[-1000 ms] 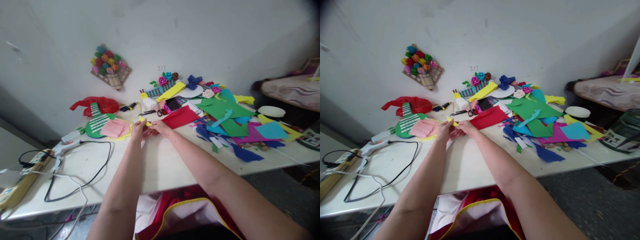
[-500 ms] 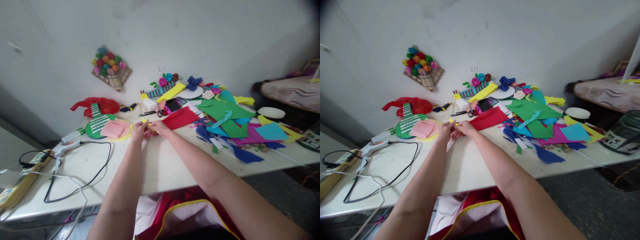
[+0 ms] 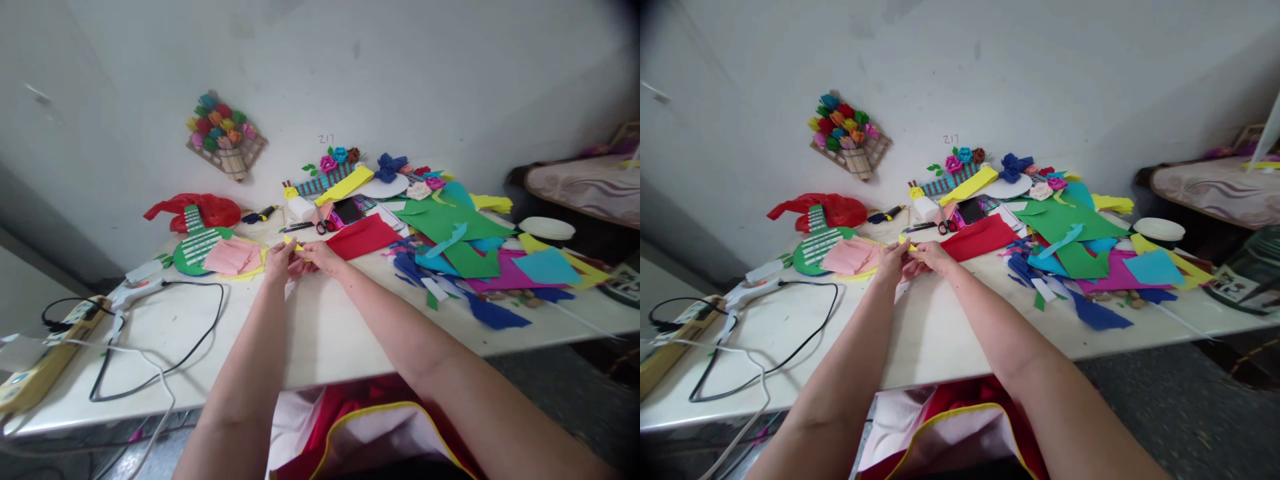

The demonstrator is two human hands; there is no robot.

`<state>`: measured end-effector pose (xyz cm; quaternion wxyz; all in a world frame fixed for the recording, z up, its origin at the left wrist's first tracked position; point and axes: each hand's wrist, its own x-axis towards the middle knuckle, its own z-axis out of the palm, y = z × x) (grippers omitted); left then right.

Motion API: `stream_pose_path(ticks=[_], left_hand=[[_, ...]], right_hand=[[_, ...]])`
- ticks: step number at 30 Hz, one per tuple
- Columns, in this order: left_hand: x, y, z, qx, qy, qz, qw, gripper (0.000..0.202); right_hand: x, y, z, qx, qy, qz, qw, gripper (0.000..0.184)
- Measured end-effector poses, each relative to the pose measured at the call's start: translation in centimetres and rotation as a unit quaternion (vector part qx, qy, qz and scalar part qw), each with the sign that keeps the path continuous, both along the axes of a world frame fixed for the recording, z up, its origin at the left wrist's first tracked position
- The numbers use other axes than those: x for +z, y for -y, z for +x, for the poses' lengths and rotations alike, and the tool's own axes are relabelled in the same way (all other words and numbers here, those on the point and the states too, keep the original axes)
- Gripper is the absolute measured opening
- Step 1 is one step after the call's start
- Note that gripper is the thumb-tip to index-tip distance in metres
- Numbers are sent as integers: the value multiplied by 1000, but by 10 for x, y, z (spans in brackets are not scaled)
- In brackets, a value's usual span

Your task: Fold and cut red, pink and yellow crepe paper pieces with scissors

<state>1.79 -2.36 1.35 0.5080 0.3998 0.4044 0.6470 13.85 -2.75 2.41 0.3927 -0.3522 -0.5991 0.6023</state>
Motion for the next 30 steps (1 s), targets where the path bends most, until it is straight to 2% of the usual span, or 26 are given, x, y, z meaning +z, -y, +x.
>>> stream_pose_path(ticks=[4, 11, 20, 25, 30], left_hand=[[1, 1, 0, -1, 12, 3, 1000, 28], [3, 1, 0, 37, 17, -8, 999, 19], [5, 2, -1, 63, 1, 9, 998, 22], [5, 4, 2, 51, -15, 24, 998, 26], [3, 3, 3, 45, -23, 15, 999, 25]], right_hand=[[-3, -2, 0, -1, -3, 4, 1000, 21], [-10, -8, -3, 16, -5, 3, 1000, 20], [-9, -6, -1, 22, 12, 0, 1000, 20], [-12, -9, -2, 22, 13, 11, 1000, 26], [-16, -13, -4, 10, -4, 20, 1000, 24]])
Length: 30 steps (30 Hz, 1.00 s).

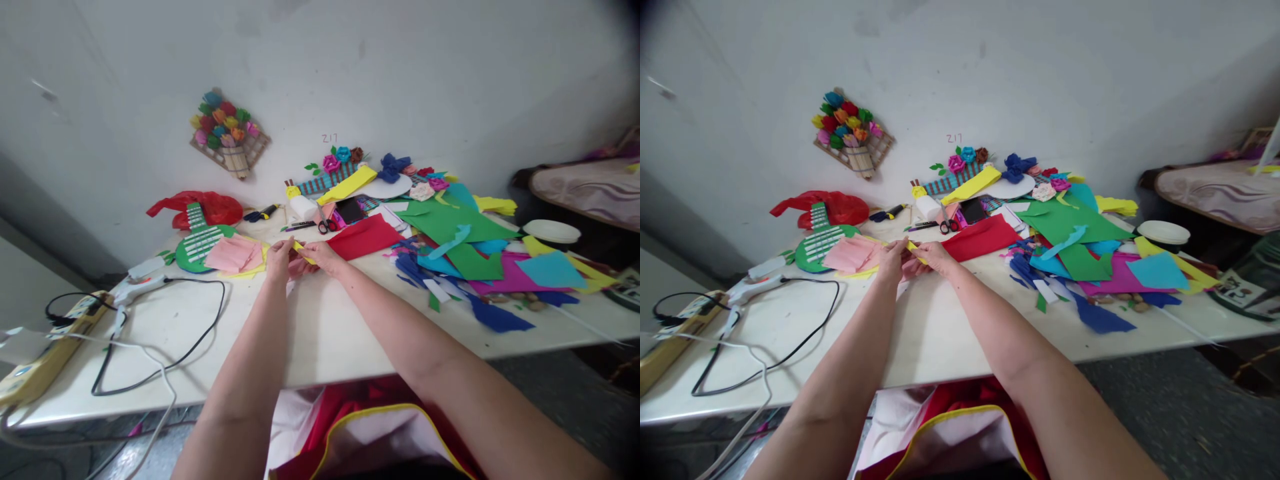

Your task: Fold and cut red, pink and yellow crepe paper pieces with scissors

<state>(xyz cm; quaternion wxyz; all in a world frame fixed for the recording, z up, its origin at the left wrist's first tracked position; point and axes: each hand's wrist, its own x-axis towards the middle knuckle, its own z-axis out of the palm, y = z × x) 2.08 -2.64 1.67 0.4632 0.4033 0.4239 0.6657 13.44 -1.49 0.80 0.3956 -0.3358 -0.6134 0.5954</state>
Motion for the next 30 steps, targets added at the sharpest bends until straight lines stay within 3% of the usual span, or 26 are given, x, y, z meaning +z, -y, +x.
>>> stream_pose_path(ticks=[11, 17, 23, 30], left_hand=[[-4, -9, -12, 75, 51, 22, 996, 21], [-3, -5, -4, 41, 30, 19, 999, 33], [-3, -7, -7, 65, 46, 38, 996, 31], [-2, -7, -9, 92, 69, -2, 993, 28]], right_hand=[[7, 6, 0, -41, 41, -28, 998, 18], [7, 4, 1, -78, 14, -25, 997, 20], [4, 2, 2, -37, 30, -35, 998, 18], [4, 1, 3, -27, 30, -39, 998, 14]])
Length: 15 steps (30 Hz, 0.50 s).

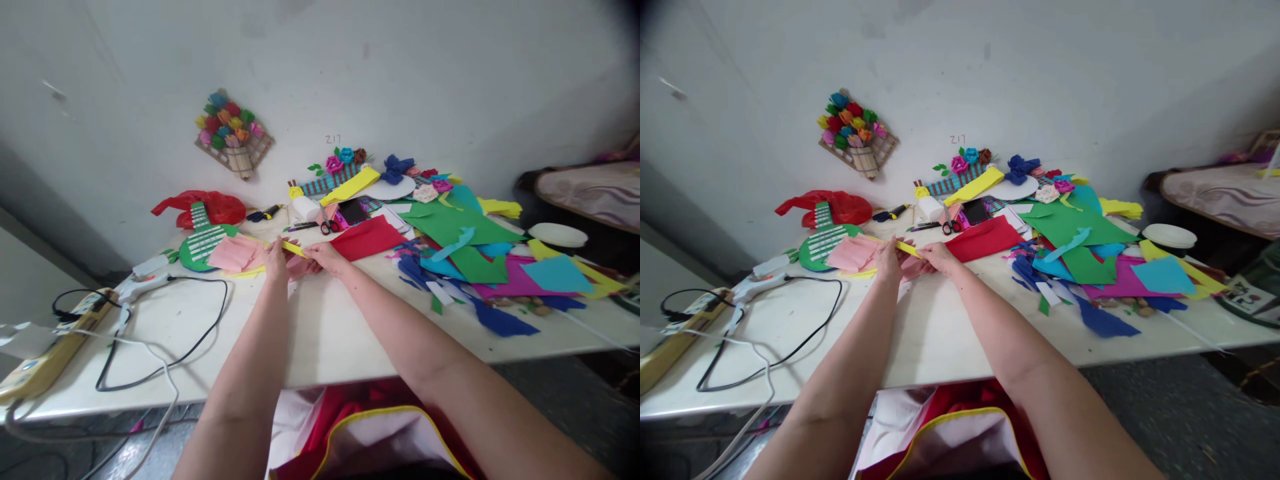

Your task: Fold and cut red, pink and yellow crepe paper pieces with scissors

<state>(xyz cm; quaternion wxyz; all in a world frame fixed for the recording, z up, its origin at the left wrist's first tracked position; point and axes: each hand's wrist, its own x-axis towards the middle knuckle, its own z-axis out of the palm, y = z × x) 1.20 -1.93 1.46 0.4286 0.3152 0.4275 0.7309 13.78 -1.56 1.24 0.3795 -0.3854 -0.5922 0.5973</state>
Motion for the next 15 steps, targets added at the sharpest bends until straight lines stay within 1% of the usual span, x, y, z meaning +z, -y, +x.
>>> stream_pose_path(ticks=[2, 5, 7, 8, 9, 11, 15], left_hand=[[-1, 0, 2, -4, -24, -6, 1000, 33], [-4, 1, 7, -50, -77, -5, 996, 35], [-6, 0, 9, -77, -101, 11, 992, 34], [-7, 0, 9, -80, -106, 19, 991, 34], [-7, 0, 9, -75, -108, 25, 991, 34], [-6, 0, 7, -53, -103, 27, 993, 33], [-5, 0, 5, -23, -98, 11, 995, 33]], right_hand=[[1, 0, 1, -20, -18, -4, 1000, 14], [1, -1, 3, -41, -52, -13, 998, 16], [0, -1, 3, -24, -67, -14, 997, 18], [-1, -1, 4, -13, -73, -13, 997, 18], [-1, -1, 3, -5, -77, -13, 997, 18], [-2, -1, 3, -12, -81, -17, 996, 15], [-2, -3, 1, -68, -75, -25, 995, 13]])
